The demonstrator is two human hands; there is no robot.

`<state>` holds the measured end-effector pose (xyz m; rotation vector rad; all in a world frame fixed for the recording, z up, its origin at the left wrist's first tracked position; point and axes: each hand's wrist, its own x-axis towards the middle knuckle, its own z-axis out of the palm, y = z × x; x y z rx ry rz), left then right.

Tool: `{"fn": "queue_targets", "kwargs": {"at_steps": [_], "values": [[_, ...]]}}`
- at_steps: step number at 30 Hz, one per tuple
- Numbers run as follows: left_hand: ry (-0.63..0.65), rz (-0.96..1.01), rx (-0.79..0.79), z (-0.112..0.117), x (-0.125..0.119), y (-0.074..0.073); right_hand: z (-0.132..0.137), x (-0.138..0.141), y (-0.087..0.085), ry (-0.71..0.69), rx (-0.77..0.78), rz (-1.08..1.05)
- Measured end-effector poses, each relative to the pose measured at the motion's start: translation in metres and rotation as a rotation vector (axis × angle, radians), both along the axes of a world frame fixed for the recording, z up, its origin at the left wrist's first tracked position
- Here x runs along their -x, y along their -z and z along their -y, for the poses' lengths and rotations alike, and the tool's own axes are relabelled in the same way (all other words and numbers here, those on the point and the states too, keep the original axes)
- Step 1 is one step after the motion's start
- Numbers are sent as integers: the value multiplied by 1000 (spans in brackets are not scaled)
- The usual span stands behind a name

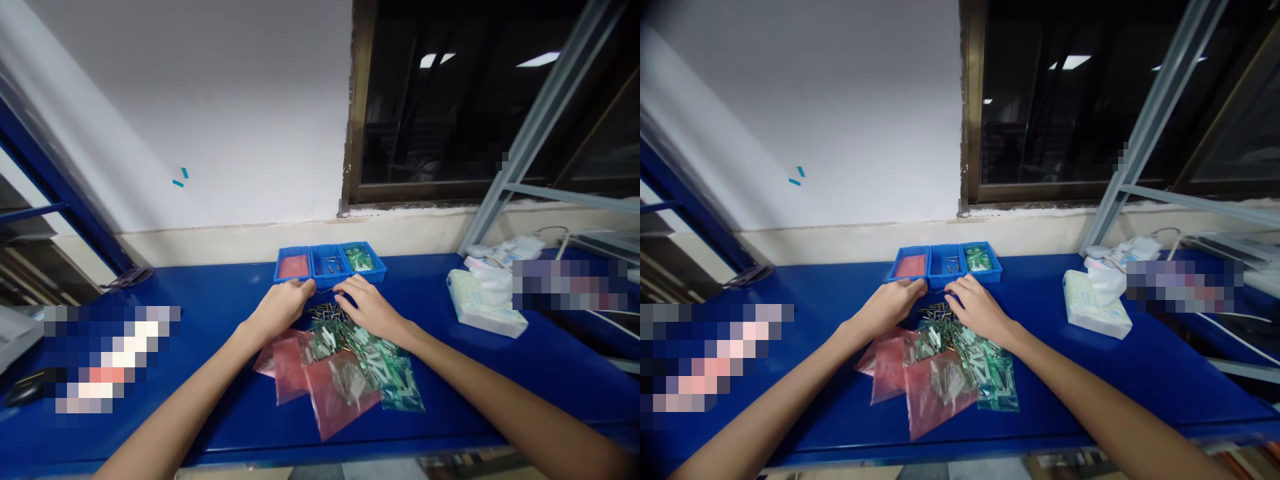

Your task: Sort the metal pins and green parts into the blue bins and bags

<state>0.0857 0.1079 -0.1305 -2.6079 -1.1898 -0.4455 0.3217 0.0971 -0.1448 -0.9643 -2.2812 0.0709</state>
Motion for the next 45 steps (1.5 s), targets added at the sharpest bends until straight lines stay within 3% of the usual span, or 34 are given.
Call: {"fn": "queue_targets", "kwargs": {"at_steps": [7, 13, 17, 28, 34, 38, 45], "values": [[170, 120, -61, 17, -15, -6, 6, 6, 0, -50, -21, 17], [260, 237, -126, 11, -9, -3, 11, 6, -5, -71, -92, 36], [252, 354, -190, 9, -8, 0, 14, 9, -8, -61, -86, 17], [322, 296, -133, 11, -10, 4, 20, 13, -8, -103, -47, -2], [310, 568, 28, 15, -17, -2, 16, 10, -7, 0, 23, -111], [272, 778, 208, 20, -26, -5, 15, 13, -7, -52, 45, -135], [222, 882, 286, 18, -26, -3, 14, 13, -5, -53, -28, -91]]}}
